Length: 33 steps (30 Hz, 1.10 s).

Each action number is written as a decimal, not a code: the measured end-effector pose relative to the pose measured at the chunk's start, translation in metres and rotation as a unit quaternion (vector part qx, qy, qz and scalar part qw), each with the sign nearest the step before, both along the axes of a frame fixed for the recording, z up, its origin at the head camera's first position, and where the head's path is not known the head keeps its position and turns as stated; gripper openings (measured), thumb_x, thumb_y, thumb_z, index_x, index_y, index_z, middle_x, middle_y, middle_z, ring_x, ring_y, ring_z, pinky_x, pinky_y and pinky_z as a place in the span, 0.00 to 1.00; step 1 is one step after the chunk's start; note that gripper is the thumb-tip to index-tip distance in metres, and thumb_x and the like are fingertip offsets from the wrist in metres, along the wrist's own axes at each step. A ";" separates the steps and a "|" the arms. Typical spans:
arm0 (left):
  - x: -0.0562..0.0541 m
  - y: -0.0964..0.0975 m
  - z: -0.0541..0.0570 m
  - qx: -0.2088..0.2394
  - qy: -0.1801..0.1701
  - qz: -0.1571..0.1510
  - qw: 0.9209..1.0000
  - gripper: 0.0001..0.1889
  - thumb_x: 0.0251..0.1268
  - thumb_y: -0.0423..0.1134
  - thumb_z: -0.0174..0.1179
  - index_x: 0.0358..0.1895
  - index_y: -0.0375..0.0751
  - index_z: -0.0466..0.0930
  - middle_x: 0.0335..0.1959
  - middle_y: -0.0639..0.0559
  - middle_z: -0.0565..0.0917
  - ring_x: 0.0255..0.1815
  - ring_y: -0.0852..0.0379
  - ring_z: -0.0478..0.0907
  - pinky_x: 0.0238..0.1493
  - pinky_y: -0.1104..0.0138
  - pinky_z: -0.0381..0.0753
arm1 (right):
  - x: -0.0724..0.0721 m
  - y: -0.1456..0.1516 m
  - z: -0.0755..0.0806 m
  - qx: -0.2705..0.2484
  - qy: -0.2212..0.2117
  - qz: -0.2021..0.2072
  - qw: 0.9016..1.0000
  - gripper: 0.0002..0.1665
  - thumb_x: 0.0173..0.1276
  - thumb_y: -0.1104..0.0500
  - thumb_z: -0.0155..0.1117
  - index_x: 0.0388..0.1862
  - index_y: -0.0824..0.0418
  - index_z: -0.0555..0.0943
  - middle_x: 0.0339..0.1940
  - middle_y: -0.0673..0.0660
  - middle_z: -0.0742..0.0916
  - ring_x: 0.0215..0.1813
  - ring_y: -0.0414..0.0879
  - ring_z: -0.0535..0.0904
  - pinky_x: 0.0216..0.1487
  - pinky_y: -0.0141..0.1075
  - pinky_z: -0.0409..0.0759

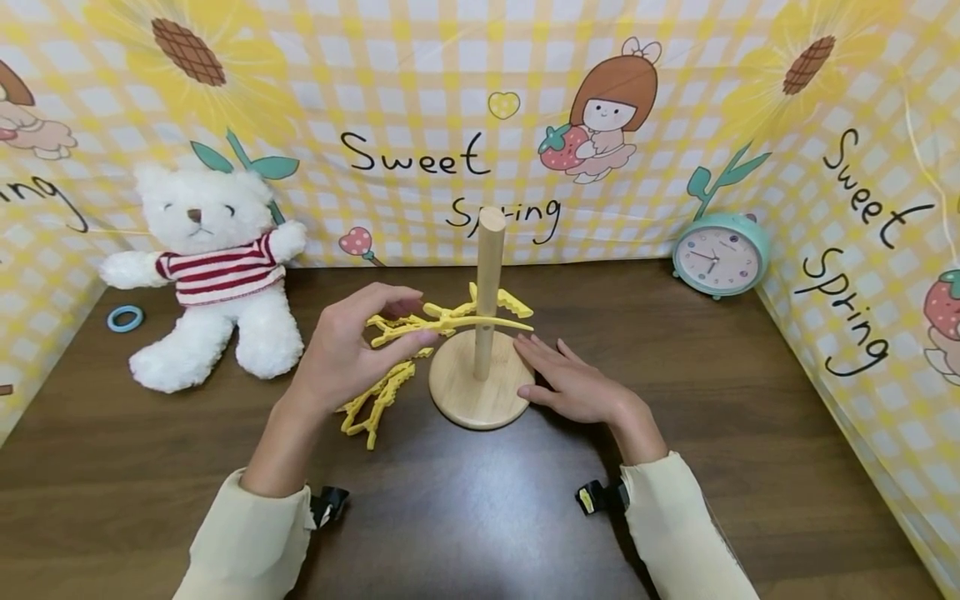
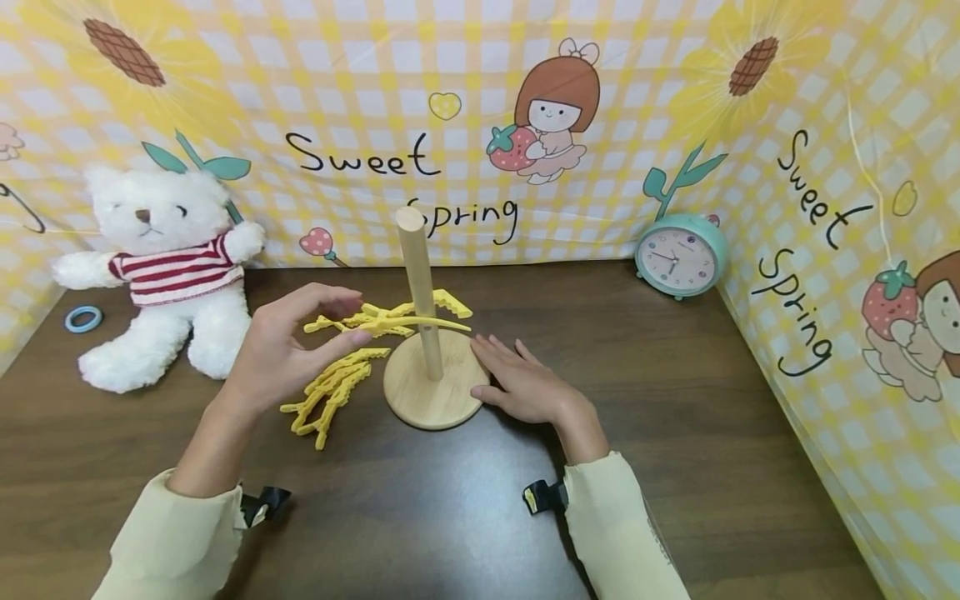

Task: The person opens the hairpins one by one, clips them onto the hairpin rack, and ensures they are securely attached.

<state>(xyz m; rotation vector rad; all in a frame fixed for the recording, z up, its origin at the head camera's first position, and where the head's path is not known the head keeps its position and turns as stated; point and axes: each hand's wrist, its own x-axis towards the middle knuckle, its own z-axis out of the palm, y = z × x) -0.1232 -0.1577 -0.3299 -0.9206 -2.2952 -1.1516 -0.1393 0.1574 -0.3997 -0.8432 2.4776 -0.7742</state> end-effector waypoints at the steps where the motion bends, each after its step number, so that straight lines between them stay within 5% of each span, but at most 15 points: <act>1: 0.000 -0.001 -0.001 -0.001 -0.005 0.003 1.000 0.24 0.50 0.31 0.79 0.52 0.35 0.83 0.44 0.49 0.87 0.44 0.56 0.83 0.46 0.67 0.82 | 0.000 0.000 0.000 -0.001 0.000 0.000 1.000 0.43 0.81 0.48 0.54 0.84 0.58 0.47 0.84 0.57 0.54 0.83 0.47 0.41 0.79 0.49 0.32; 17: 0.003 -0.024 -0.013 0.031 -0.065 0.093 0.993 0.21 0.55 0.29 0.76 0.54 0.35 0.83 0.46 0.48 0.86 0.47 0.50 0.81 0.50 0.70 0.75 | 0.000 -0.001 -0.001 -0.008 -0.008 0.001 1.000 0.43 0.81 0.48 0.54 0.84 0.59 0.46 0.84 0.57 0.53 0.83 0.46 0.41 0.79 0.49 0.32; 25: -0.001 -0.037 -0.022 0.056 -0.121 0.138 0.981 0.22 0.61 0.34 0.74 0.58 0.38 0.81 0.51 0.48 0.85 0.50 0.60 0.78 0.53 0.71 0.76 | 0.001 0.000 -0.001 -0.012 0.004 0.002 1.000 0.43 0.81 0.49 0.54 0.84 0.61 0.48 0.83 0.59 0.54 0.83 0.47 0.42 0.79 0.50 0.33; 33: -0.011 -0.048 -0.036 0.045 -0.196 0.161 0.966 0.24 0.69 0.44 0.68 0.63 0.36 0.77 0.57 0.43 0.82 0.56 0.44 0.78 0.59 0.55 0.74 | 0.000 0.001 0.000 -0.013 0.007 0.002 1.000 0.43 0.81 0.50 0.54 0.84 0.62 0.48 0.83 0.59 0.55 0.83 0.48 0.42 0.79 0.50 0.33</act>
